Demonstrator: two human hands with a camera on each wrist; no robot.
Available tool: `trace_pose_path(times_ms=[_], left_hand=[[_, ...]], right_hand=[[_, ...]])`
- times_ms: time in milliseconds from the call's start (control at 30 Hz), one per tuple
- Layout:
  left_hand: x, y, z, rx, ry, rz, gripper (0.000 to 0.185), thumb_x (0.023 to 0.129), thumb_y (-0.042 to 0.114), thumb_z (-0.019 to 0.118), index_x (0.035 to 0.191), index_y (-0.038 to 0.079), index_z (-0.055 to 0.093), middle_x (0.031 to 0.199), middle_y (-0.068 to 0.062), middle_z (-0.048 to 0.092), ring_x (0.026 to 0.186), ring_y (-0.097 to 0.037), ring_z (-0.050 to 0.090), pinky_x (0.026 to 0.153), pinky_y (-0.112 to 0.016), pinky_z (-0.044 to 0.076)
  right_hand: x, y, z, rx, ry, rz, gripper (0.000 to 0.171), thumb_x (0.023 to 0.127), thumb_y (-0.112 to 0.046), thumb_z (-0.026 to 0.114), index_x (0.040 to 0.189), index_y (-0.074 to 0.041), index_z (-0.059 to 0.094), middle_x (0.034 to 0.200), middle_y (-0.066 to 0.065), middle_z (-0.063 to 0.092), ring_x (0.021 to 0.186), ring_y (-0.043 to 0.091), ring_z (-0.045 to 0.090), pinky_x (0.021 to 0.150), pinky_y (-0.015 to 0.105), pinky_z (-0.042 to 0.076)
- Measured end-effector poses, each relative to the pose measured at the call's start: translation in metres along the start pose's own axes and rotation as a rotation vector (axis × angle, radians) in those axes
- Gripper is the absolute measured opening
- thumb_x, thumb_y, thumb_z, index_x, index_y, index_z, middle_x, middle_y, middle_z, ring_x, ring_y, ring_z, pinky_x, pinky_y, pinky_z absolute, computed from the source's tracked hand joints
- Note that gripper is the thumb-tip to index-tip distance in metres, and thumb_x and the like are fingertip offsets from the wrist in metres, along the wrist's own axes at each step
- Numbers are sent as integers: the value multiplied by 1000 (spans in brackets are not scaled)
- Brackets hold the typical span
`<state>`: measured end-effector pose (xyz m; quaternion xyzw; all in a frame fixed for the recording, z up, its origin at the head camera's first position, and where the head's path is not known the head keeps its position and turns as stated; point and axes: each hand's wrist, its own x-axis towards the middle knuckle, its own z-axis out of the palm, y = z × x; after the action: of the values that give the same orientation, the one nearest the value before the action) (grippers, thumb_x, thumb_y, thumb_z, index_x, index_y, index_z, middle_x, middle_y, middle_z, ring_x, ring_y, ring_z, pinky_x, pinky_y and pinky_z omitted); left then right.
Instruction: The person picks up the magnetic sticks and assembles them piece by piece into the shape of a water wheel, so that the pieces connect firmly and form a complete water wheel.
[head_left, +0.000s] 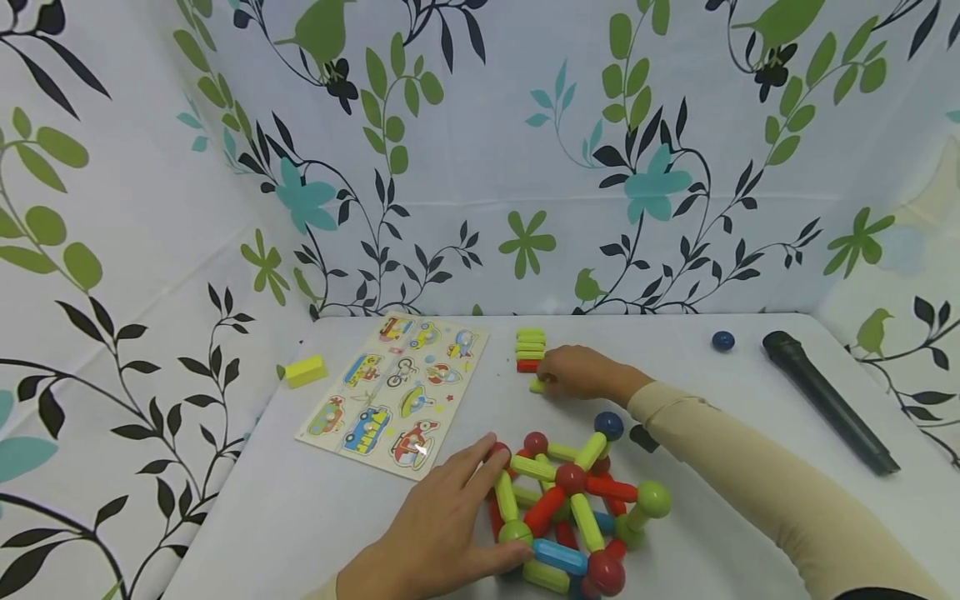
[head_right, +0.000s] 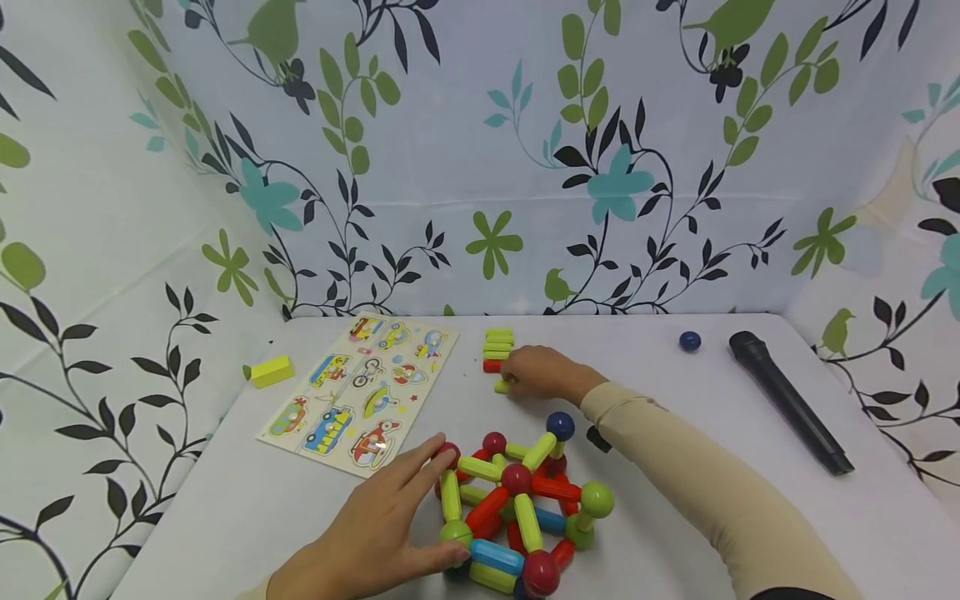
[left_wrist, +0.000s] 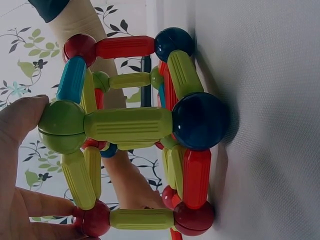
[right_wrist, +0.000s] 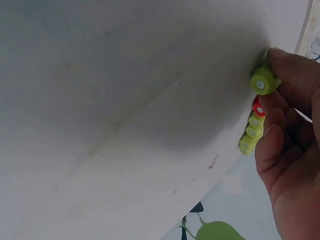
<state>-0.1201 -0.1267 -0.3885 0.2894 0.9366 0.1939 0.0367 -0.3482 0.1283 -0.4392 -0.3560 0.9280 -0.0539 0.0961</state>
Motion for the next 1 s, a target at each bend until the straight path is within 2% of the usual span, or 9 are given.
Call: trace_pose_path(times_ms=[133, 300, 433, 567, 633, 800, 900, 1000], left_hand=[[0, 0, 1, 8, 5, 2, 97, 85, 84, 48, 157, 20, 39, 163, -2, 36, 140, -22, 47, 106, -48, 48], [0, 0, 2, 18, 10, 2, 98, 85, 85, 47, 157, 20, 40, 163, -1, 35, 140, -22, 46, 107, -47, 47], [1, 1, 2, 23, 14, 4, 97, 85, 85, 48, 157, 19, 40, 163, -2, 35, 140, -22, 46, 107, -47, 48], [1, 1, 1, 21, 22, 9, 97, 85, 84, 49, 157, 19, 40, 163, -3, 36, 140, -22, 46, 107, -47, 48], [1, 1, 0, 16, 25, 10, 97, 85, 84, 49, 157, 19, 40, 163, -3, 36, 140, -22, 46, 107, -47, 47], [1, 0, 1, 1, 26, 9, 97, 85, 83, 50, 157, 19, 41, 162, -3, 36, 140, -22, 47, 106, -47, 48], [1, 0, 2, 0, 37, 14, 97, 85, 83, 50, 156, 18, 41, 163, -4, 36, 140, -22, 47, 107, -46, 48], [1, 0, 3, 7, 47, 21, 97, 85, 83, 50, 156, 17, 41, 162, -5, 37, 140, -23, 47, 107, -46, 48]], right_hand=[[-8, -1, -1, 2, -24, 27, 11, 93, -25, 73, 101, -18, 73, 84, -6, 62, 80, 15, 55, 80, 32, 52], [-34, 2, -15, 53, 21, 72, 11, 91, -26, 73, 100, -19, 72, 86, -8, 64, 80, 14, 56, 76, 32, 52], [-72, 7, -37, 146, 108, 85, 12, 91, -22, 73, 102, -19, 72, 89, -8, 66, 81, 13, 57, 73, 31, 52], [-122, 2, -59, 180, 198, 53, 17, 91, -20, 75, 108, -22, 73, 94, -12, 65, 84, 10, 57, 73, 30, 53], [-149, -7, -66, 156, 237, -1, 22, 90, -18, 77, 111, -23, 73, 99, -14, 65, 88, 8, 58, 75, 29, 55], [-201, -41, -70, 29, 355, -264, 35, 82, -15, 85, 113, -27, 73, 105, -13, 65, 92, 4, 59, 75, 21, 56], [-217, -63, -65, -7, 371, -398, 36, 82, -20, 87, 114, -29, 73, 106, -12, 65, 92, 5, 57, 74, 13, 52], [-224, -82, -56, -10, 352, -478, 33, 85, -27, 85, 115, -29, 73, 107, -13, 66, 90, 4, 55, 73, 6, 46]])
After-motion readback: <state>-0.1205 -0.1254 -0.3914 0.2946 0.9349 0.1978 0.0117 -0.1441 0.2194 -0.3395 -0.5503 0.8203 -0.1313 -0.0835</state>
